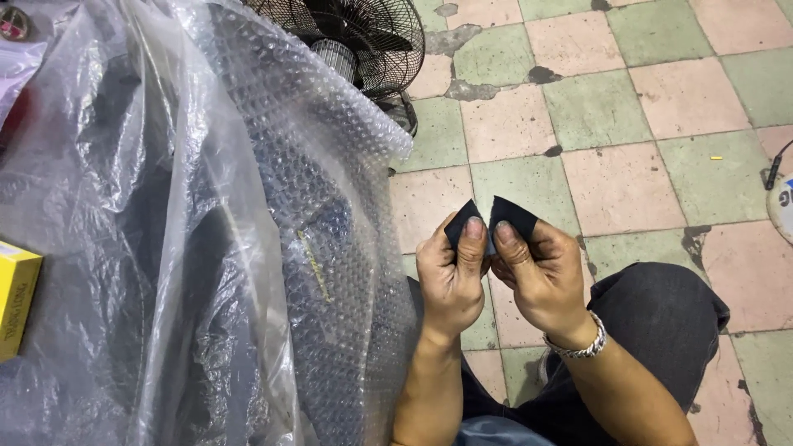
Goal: The person cleans a small metal rod using a dark abrasive pad, dipping it into a red bucket of water. They briefly move to a scooter seat to interact with a smartphone before returning to the bucket to continue scrubbing the metal rod.
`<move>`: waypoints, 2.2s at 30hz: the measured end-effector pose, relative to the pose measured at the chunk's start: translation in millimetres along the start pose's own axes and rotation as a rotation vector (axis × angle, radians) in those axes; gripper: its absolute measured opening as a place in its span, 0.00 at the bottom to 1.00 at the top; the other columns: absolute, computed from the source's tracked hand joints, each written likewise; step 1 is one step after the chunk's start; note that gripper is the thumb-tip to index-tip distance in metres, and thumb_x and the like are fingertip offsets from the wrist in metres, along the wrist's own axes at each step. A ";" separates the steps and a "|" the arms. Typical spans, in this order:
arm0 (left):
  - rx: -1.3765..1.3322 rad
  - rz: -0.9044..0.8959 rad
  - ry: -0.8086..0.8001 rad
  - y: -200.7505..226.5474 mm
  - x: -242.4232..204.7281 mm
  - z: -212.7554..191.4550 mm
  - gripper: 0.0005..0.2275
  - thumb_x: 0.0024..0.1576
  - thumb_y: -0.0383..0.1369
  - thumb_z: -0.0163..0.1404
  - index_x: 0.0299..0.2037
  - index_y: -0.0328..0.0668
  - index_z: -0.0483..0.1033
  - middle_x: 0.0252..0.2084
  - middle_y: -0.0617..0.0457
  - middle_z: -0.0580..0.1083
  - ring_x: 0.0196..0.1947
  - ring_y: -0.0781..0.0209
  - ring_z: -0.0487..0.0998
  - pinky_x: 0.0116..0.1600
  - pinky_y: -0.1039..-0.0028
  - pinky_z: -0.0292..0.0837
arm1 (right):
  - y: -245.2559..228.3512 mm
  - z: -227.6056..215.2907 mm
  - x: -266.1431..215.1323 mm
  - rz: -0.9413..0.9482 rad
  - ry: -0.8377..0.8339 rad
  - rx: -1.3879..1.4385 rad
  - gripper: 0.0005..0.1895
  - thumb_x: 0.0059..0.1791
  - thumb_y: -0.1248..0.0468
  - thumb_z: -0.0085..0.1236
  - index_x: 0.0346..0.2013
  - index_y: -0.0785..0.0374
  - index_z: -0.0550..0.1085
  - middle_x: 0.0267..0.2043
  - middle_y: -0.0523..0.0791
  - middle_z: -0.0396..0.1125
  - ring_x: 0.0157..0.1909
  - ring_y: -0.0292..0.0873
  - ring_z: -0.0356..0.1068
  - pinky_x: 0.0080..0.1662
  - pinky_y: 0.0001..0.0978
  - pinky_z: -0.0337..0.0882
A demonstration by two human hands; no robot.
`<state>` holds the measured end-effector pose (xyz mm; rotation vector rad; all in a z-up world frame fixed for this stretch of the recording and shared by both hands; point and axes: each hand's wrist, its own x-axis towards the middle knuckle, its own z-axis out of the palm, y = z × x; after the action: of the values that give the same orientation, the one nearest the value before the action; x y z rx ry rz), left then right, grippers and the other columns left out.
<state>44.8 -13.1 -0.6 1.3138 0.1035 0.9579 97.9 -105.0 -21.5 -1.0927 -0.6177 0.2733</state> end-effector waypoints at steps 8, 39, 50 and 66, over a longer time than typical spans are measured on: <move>0.021 0.016 0.065 -8.1 -3.6 -3.0 0.17 0.66 0.30 0.44 0.22 0.42 0.69 0.10 0.55 0.61 0.14 0.70 0.58 0.20 0.78 0.56 | 6.1 6.2 0.7 -0.044 0.029 -0.038 0.18 0.59 0.70 0.42 0.24 0.64 0.67 0.15 0.40 0.45 0.16 0.29 0.41 0.17 0.20 0.47; -0.255 -0.249 0.019 -0.8 -2.8 -4.5 0.11 0.57 0.32 0.60 0.41 0.36 0.72 0.27 0.53 0.74 0.27 0.73 0.73 0.32 0.86 0.68 | -39.0 -18.5 25.6 0.028 -0.266 -0.388 0.13 0.50 0.66 0.59 0.21 0.65 0.74 0.10 0.43 0.58 0.19 0.34 0.53 0.23 0.27 0.63; -0.152 -0.273 0.168 -19.8 3.9 -13.9 0.08 0.54 0.30 0.63 0.38 0.36 0.78 0.29 0.54 0.74 0.31 0.71 0.74 0.36 0.83 0.70 | -57.3 -20.2 34.3 -0.026 -0.439 -0.614 0.08 0.48 0.68 0.60 0.38 0.72 0.75 0.22 0.55 0.74 0.23 0.52 0.74 0.31 0.46 0.75; -0.166 -0.243 0.008 -30.7 7.6 -17.9 0.09 0.53 0.24 0.62 0.37 0.29 0.75 0.20 0.40 0.74 0.15 0.60 0.76 0.23 0.77 0.72 | -47.0 -23.9 37.0 0.081 -0.476 -0.566 0.05 0.51 0.71 0.53 0.32 0.67 0.76 0.17 0.49 0.73 0.19 0.45 0.74 0.29 0.39 0.77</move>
<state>55.8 7.1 -28.7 1.1166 0.1815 0.7484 137.5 -125.4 25.0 -1.6163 -1.1199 0.4508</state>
